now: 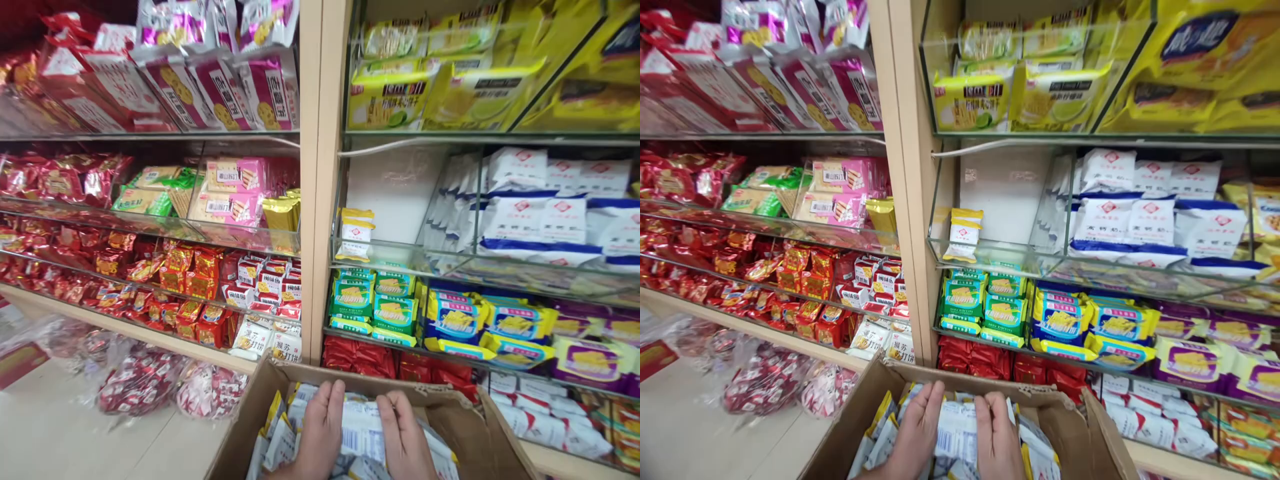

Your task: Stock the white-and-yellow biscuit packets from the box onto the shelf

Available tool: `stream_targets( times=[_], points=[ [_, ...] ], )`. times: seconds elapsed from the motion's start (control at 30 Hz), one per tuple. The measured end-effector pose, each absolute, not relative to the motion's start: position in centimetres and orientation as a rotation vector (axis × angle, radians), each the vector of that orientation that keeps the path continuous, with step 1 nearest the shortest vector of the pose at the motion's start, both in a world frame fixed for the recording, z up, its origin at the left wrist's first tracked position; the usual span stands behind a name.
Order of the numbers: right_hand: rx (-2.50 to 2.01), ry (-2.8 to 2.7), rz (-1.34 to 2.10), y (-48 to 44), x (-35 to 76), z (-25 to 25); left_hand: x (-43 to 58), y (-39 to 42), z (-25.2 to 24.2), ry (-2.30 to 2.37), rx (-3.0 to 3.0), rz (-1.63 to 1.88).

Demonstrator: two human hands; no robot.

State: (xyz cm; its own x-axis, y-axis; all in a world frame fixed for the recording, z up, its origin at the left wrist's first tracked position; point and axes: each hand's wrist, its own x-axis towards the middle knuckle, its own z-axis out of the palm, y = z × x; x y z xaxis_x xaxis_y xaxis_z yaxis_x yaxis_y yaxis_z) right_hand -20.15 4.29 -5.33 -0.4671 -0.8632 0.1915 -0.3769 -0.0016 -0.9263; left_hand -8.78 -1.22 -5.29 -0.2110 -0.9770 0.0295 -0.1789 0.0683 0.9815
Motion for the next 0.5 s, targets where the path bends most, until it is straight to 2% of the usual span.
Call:
stream_targets(
  times=[0.37, 0.5],
  points=[
    [-1.271, 1.854, -1.526, 4.7, -20.3, -4.6, -9.5, -1.1, -4.3, -1.38, 1.096, -1.333],
    [-1.197, 1.889, -1.512, 4.5, -20.0, -4.9, -9.1, -1.0, -4.0, -1.278, 1.063, -1.517]
  ],
)
